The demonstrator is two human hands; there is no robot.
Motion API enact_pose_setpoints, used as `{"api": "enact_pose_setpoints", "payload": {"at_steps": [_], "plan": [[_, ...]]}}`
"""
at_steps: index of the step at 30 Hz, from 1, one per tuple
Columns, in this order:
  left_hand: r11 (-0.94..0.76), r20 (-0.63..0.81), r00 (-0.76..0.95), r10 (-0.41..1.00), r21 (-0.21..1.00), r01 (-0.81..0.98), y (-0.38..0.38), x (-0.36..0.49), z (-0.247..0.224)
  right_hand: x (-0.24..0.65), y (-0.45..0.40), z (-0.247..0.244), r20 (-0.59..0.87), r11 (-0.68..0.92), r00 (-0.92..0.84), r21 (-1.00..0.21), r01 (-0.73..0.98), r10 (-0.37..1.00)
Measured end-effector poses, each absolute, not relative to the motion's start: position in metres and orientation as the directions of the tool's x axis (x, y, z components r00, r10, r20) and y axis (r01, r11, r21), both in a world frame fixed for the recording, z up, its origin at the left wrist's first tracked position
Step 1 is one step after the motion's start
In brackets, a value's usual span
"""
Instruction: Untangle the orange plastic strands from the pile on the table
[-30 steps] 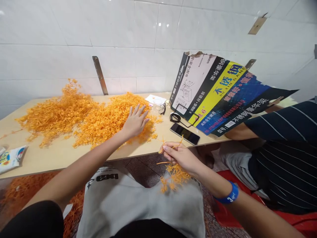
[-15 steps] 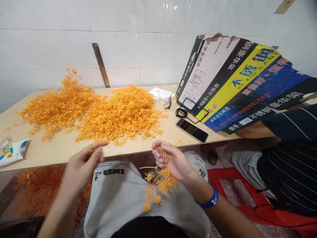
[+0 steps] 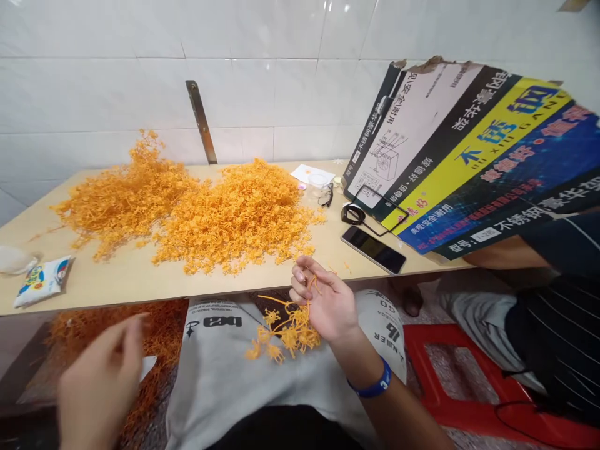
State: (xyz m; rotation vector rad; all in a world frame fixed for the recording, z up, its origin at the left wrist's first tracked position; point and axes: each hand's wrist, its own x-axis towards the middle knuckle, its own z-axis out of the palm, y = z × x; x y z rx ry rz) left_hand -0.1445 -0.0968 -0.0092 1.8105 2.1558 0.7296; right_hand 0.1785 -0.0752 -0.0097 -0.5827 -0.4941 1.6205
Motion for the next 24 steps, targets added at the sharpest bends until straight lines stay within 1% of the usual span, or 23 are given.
{"api": "enact_pose_setpoints", "payload": {"at_steps": [1,2,3,4,5,7,9,11,12,14,16,18,19,21,24], "plan": [[-0.005,0.162,-0.113,0.98,0.593,0.806,-0.105,-0.121,-0.005,0.177,-0.076,-0.01,-0.084,-0.114,-0.079,-0.637,-0.763,0.993],[-0.134,0.153,0.042,0.987,0.666,0.734,-0.109,-0.096,-0.001,0.175,-0.077,-0.009,-0.077,-0.099,-0.064,-0.656,-0.748,0.995],[-0.249,0.164,0.189,0.968,0.706,0.663,-0.11,-0.072,0.003,0.172,-0.079,-0.009,-0.067,-0.077,-0.043,-0.678,-0.731,0.997],[-0.346,0.216,0.279,0.936,0.719,0.603,-0.108,-0.049,0.006,0.169,-0.081,-0.008,-0.054,-0.049,-0.016,-0.7,-0.713,0.998],[-0.412,0.226,0.371,0.901,0.716,0.564,-0.104,-0.029,0.009,0.165,-0.083,-0.007,-0.039,-0.017,0.016,-0.717,-0.697,0.999],[-0.451,0.155,0.515,0.843,0.724,0.521,-0.094,0.001,0.008,0.159,-0.087,-0.006,-0.011,0.047,0.082,-0.738,-0.673,0.997],[-0.439,0.083,0.594,0.8,0.756,0.486,-0.087,0.018,0.003,0.155,-0.093,-0.007,0.018,0.117,0.155,-0.744,-0.658,0.988],[-0.409,0.085,0.59,0.803,0.799,0.441,-0.085,0.023,-0.004,0.154,-0.098,-0.011,0.07,0.21,0.244,-0.761,-0.614,0.967],[-0.387,0.099,0.561,0.822,0.819,0.423,-0.084,0.022,-0.007,0.155,-0.101,-0.015,0.108,0.258,0.286,-0.787,-0.56,0.952],[-0.34,0.121,0.486,0.865,0.854,0.393,-0.085,0.02,-0.011,0.16,-0.108,-0.024,0.175,0.294,0.317,-0.877,-0.38,0.932],[-0.296,0.122,0.431,0.894,0.883,0.363,-0.084,0.017,-0.01,0.166,-0.116,-0.033,0.198,0.243,0.247,-0.956,-0.164,0.948],[-0.247,0.103,0.409,0.907,0.916,0.317,-0.084,0.017,-0.007,0.171,-0.122,-0.039,0.175,0.174,0.11,-0.985,0.02,0.978],[-0.22,0.088,0.408,0.909,0.932,0.289,-0.084,0.018,-0.005,0.173,-0.124,-0.04,0.158,0.154,0.044,-0.985,0.083,0.986],[-0.193,0.077,0.412,0.908,0.949,0.248,-0.084,0.021,-0.004,0.173,-0.126,-0.041,0.132,0.14,-0.064,-0.982,0.129,0.989],[-0.277,0.15,0.4,0.904,0.918,0.282,-0.085,0.023,-0.007,0.168,-0.125,-0.038,0.111,0.118,-0.15,-0.992,0.043,0.983]]}}
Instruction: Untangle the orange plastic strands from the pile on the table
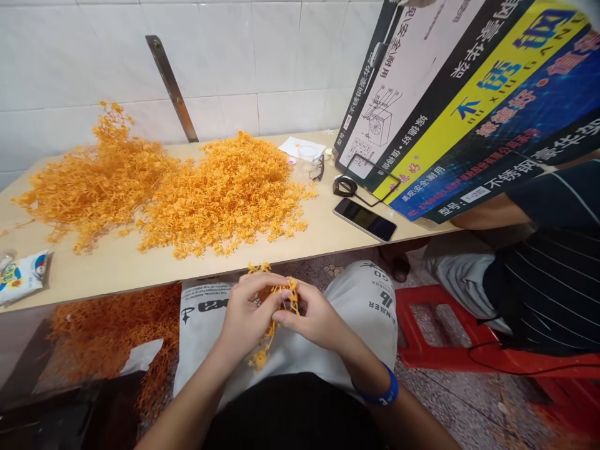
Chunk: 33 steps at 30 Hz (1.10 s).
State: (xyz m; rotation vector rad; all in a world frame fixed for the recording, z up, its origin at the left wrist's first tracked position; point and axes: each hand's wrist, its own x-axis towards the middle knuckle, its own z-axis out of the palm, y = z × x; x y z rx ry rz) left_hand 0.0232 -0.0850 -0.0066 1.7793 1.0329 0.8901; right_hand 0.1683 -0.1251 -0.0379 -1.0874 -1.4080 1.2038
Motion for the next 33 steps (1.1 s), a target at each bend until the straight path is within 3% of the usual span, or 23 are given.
{"api": "enact_pose_setpoints", "payload": {"at_steps": [5,13,19,25,33], "plan": [[-0.414,0.255,0.427,0.868,0.846,0.335,-0.082,0.021,-0.012,0.16,-0.119,-0.041,0.117,0.107,-0.163,-0.992,-0.072,0.98],[-0.045,-0.035,0.535,0.844,0.99,0.135,-0.074,0.018,-0.015,0.163,-0.112,-0.04,0.162,0.171,-0.148,-0.984,0.047,0.976],[-0.063,-0.015,0.722,0.692,0.995,0.081,-0.062,0.012,-0.017,0.168,-0.107,-0.041,0.205,0.247,-0.29,-0.962,0.116,0.935],[-0.031,-0.033,0.573,0.819,0.994,0.102,-0.059,0.018,-0.017,0.162,-0.106,-0.045,0.32,0.399,-0.304,-0.883,0.248,0.897],[0.144,-0.065,0.441,0.895,0.979,-0.147,-0.03,0.028,-0.003,0.168,-0.109,-0.027,0.37,0.436,-0.348,-0.89,0.134,0.861]]}}
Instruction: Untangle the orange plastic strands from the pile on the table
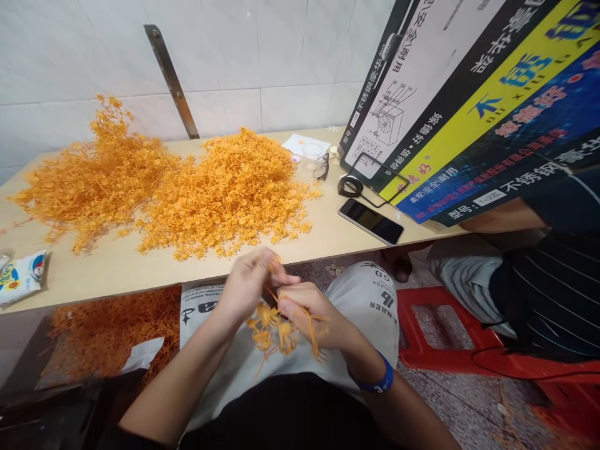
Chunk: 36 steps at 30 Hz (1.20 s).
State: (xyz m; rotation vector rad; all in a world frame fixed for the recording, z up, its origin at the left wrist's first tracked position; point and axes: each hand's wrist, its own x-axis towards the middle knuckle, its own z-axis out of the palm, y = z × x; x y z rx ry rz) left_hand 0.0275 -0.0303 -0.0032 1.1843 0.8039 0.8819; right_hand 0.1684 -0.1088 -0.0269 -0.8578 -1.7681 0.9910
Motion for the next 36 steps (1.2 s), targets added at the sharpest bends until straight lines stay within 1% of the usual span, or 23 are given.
{"api": "enact_pose_setpoints", "payload": {"at_steps": [1,2,3,4,5,6,8,9,11,12,14,16,17,18,19,20,22,23,24,26,28,31,36], "plan": [[0.081,-0.014,0.338,0.941,0.979,-0.186,-0.016,0.027,0.001,0.17,-0.11,-0.026,0.369,0.438,-0.377,-0.891,0.116,0.85],[-0.034,0.071,0.196,0.978,0.982,-0.188,0.0,0.027,0.006,0.172,-0.112,-0.027,0.363,0.428,-0.39,-0.899,0.091,0.846],[-0.181,0.188,0.051,0.981,0.976,-0.118,0.016,0.028,0.011,0.174,-0.113,-0.029,0.354,0.403,-0.372,-0.913,0.061,0.858],[-0.3,0.3,-0.003,0.954,0.953,0.046,0.032,0.03,0.015,0.176,-0.114,-0.033,0.34,0.367,-0.315,-0.93,0.026,0.886],[-0.385,0.391,0.026,0.92,0.89,0.244,0.046,0.033,0.018,0.179,-0.114,-0.039,0.318,0.324,-0.226,-0.946,-0.011,0.921],[-0.449,0.45,0.108,0.886,0.781,0.435,0.059,0.037,0.02,0.182,-0.114,-0.045,0.281,0.277,-0.12,-0.96,-0.048,0.952],[-0.521,0.448,0.308,0.839,0.5,0.691,0.077,0.048,0.02,0.188,-0.113,-0.056,0.175,0.182,0.068,-0.975,-0.126,0.982],[-0.536,0.423,0.374,0.825,0.379,0.755,0.083,0.053,0.019,0.19,-0.113,-0.06,0.119,0.14,0.129,-0.975,-0.17,0.984],[-0.547,0.388,0.443,0.808,0.218,0.808,0.093,0.061,0.016,0.192,-0.112,-0.065,0.039,0.093,0.205,-0.961,-0.261,0.978],[-0.553,0.386,0.46,0.8,0.176,0.814,0.098,0.063,0.015,0.193,-0.111,-0.065,0.011,0.082,0.232,-0.95,-0.301,0.973],[-0.588,0.418,0.49,0.765,0.145,0.795,0.104,0.064,0.014,0.192,-0.112,-0.064,-0.043,0.065,0.281,-0.929,-0.365,0.959],[-0.646,0.477,0.509,0.716,0.179,0.742,0.105,0.061,0.015,0.193,-0.113,-0.062,-0.091,0.049,0.315,-0.911,-0.41,0.945],[-0.677,0.509,0.506,0.696,0.231,0.699,0.101,0.06,0.016,0.193,-0.113,-0.06,-0.107,0.046,0.328,-0.904,-0.426,0.939],[-0.703,0.539,0.49,0.685,0.314,0.638,0.094,0.058,0.016,0.194,-0.114,-0.06,-0.115,0.049,0.342,-0.898,-0.438,0.933],[-0.71,0.553,0.458,0.696,0.435,0.554,0.084,0.056,0.016,0.195,-0.114,-0.059,-0.122,0.053,0.353,-0.892,-0.449,0.928],[-0.68,0.534,0.42,0.734,0.582,0.447,0.072,0.054,0.014,0.196,-0.115,-0.058,-0.131,0.056,0.361,-0.885,-0.462,0.923],[-0.494,0.388,0.405,0.828,0.846,0.2,0.042,0.05,0.008,0.198,-0.117,-0.057,-0.152,0.053,0.366,-0.868,-0.493,0.918],[-0.38,0.296,0.458,0.838,0.919,0.101,0.028,0.047,0.004,0.198,-0.117,-0.056,-0.161,0.047,0.36,-0.861,-0.506,0.919],[-0.298,0.234,0.538,0.81,0.954,0.034,0.014,0.045,0.0,0.198,-0.118,-0.055,-0.171,0.036,0.345,-0.855,-0.518,0.923],[-0.225,0.177,0.701,0.691,0.974,-0.023,-0.007,0.041,-0.007,0.196,-0.12,-0.053,-0.187,0.001,0.297,-0.846,-0.534,0.936],[-0.233,0.163,0.787,0.595,0.972,-0.025,-0.019,0.04,-0.008,0.194,-0.122,-0.05,-0.199,-0.038,0.242,-0.84,-0.542,0.95],[-0.285,0.149,0.807,0.572,0.958,0.026,-0.029,0.041,-0.001,0.192,-0.124,-0.047,-0.17,-0.044,0.204,-0.859,-0.51,0.964],[-0.412,0.152,0.836,0.528,0.906,0.096,-0.043,0.044,0.014,0.194,-0.125,-0.045,-0.019,0.043,0.189,-0.946,-0.321,0.982]]}}
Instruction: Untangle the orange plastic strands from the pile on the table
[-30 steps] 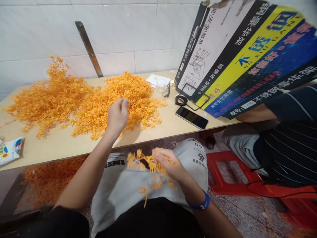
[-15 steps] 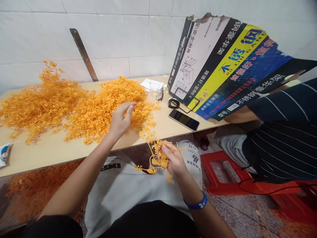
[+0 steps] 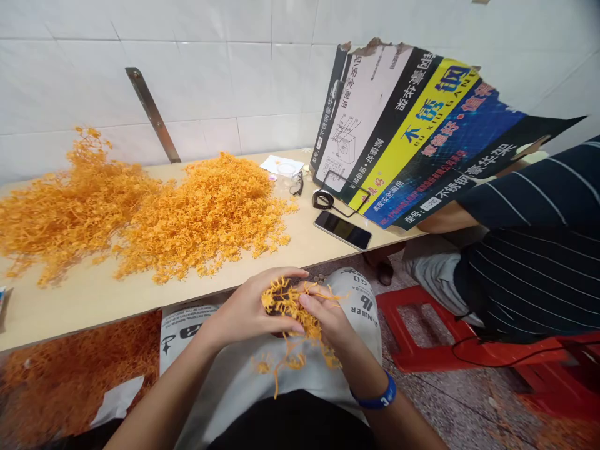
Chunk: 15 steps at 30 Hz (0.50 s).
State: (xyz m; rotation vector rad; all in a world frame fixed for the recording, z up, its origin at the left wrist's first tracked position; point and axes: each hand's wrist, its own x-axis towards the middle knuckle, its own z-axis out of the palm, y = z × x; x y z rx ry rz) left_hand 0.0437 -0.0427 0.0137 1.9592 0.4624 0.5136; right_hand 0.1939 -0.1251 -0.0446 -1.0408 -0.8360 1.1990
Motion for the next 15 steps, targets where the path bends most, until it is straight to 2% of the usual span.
{"api": "enact_pose_setpoints", "payload": {"at_steps": [5,10,12,15], "plan": [[-0.452,0.158,0.836,0.526,0.884,0.117,-0.047,0.048,0.008,0.191,-0.122,-0.042,0.025,0.077,0.228,-0.972,-0.221,0.973],[-0.346,0.116,0.798,0.592,0.931,0.121,-0.047,0.054,0.001,0.188,-0.122,-0.047,0.002,0.058,0.229,-0.97,-0.238,0.973],[-0.267,0.101,0.777,0.621,0.959,0.088,-0.05,0.055,0.0,0.188,-0.122,-0.048,0.025,0.065,0.173,-0.97,-0.233,0.985],[-0.198,0.14,0.765,0.629,0.98,-0.017,-0.052,0.057,-0.003,0.189,-0.119,-0.047,0.146,0.152,0.044,-0.97,-0.188,0.988]]}}
